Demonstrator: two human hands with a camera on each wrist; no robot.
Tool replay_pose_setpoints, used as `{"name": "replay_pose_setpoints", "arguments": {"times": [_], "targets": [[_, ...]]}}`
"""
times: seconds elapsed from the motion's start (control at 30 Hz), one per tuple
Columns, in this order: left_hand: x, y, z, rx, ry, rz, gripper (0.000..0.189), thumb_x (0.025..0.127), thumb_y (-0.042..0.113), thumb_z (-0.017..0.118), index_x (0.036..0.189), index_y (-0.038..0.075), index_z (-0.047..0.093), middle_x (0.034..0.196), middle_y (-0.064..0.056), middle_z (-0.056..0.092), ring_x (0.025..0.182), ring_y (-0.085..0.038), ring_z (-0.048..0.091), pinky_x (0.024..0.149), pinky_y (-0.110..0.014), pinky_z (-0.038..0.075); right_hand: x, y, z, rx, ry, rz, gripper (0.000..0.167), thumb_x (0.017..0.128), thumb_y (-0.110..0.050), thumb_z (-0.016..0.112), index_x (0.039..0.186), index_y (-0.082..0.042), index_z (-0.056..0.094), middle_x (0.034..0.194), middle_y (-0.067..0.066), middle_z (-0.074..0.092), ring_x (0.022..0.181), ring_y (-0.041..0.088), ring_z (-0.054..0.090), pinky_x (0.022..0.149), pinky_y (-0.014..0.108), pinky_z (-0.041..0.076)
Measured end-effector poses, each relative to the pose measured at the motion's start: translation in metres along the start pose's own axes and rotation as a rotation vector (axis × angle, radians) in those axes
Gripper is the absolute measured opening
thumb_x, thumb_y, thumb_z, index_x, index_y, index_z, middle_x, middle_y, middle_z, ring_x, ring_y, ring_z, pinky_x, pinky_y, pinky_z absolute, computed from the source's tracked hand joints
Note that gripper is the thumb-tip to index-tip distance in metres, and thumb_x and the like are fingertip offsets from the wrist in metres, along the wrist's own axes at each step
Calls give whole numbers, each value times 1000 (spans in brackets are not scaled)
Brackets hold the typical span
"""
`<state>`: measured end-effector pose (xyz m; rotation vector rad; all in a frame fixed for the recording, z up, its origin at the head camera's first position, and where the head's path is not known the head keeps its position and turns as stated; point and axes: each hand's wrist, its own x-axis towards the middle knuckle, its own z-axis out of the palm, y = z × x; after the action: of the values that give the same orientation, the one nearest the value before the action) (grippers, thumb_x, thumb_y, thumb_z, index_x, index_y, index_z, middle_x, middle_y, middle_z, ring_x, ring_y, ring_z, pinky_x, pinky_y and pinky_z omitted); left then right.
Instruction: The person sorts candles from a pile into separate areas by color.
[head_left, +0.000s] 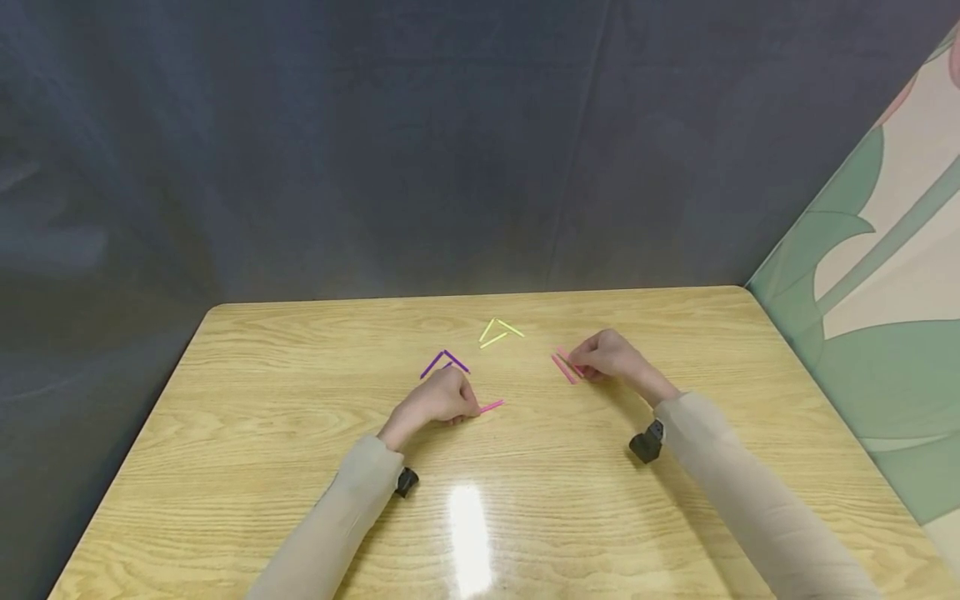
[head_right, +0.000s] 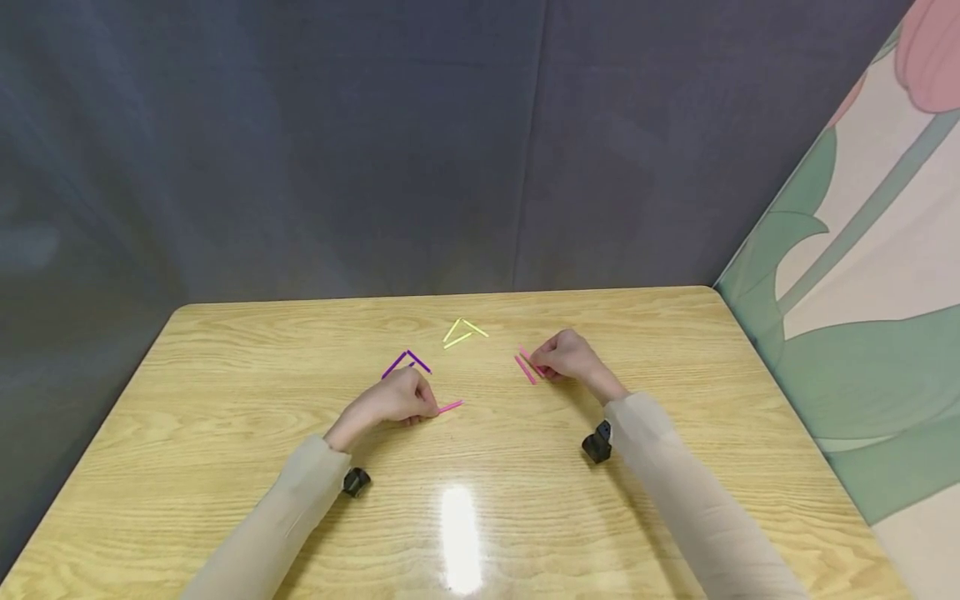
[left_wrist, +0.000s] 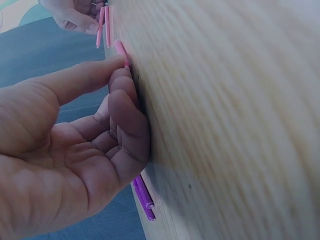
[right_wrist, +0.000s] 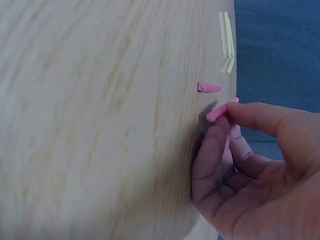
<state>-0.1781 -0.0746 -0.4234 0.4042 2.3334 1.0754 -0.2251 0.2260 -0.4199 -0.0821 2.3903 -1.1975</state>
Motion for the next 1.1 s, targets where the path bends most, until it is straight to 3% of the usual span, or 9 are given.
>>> {"name": "replay_pose_setpoints", "arguments": {"times": [0.13,0.43,0.7,1.1], "targets": [[0,1,0,-4,3,-1,18,85,1,68,67,-2,68,59,-12,63,45,-13,50,44,-20,40,-2,1,0,-4,0,-28,23,91,-11,63,94,10,70,74,8,67,65,13,60,60,25,53],[-1,-1,2,-7,25,6,23,83,-1,66,60,-4,63,51,-6,55,40,-8,40,41,-19,32,4,4,7,-77,70,3,19,91,-8,61,85,7,71,66,4,63,54,10,49,52,22,43],[-4,0,3,-8,38,6,21,83,-1,67,63,-4,65,55,-10,59,41,-8,40,42,-19,33,1,3,10,-128,100,-37,22,90,-9,61,72,2,66,60,3,58,50,10,43,49,22,37],[-3,6,8,40,51,-21,18,82,-1,69,64,-2,64,52,0,51,43,-7,42,42,-18,34,0,5,10,-155,130,-46,16,89,-11,63,81,1,70,65,4,62,53,11,46,50,23,38]]}}
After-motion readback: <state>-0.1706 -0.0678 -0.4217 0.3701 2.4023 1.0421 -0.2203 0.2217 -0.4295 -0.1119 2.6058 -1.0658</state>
